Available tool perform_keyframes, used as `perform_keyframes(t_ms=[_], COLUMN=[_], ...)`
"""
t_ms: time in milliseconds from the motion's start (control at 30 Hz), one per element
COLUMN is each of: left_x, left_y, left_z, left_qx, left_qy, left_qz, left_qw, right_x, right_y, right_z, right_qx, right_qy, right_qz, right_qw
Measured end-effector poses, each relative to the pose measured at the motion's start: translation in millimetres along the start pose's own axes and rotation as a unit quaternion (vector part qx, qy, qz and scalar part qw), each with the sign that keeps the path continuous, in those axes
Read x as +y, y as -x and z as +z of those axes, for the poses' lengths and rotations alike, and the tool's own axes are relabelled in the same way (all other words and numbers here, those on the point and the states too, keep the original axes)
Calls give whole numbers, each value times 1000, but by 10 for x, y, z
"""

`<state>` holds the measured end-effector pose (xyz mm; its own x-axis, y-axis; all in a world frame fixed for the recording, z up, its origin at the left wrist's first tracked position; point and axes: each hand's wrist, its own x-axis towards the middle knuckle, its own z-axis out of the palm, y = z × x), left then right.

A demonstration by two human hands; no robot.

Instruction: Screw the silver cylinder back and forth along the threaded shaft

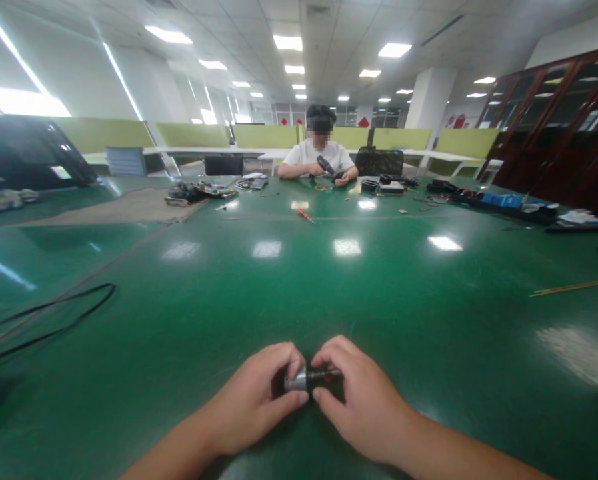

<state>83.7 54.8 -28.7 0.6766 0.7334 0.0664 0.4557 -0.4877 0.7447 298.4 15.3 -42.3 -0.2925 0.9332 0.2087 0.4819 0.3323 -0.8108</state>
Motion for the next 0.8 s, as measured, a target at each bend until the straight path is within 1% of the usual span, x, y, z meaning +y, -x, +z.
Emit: perform_keyframes(t_ms=[433,800], left_x=[11,-8], left_y=[13,27], left_z=[7,-14], left_qx=[-3,-14], left_qy=[-13,-16], left_qz=[12,2], left_qw=[1000,1000], right_x=[-17,-27], right_y=[6,11], right_z=[-7,-10], right_qx=[-10,-17], right_qy=[7,18], right_qz=[3,4], right_qw=[1000,1000])
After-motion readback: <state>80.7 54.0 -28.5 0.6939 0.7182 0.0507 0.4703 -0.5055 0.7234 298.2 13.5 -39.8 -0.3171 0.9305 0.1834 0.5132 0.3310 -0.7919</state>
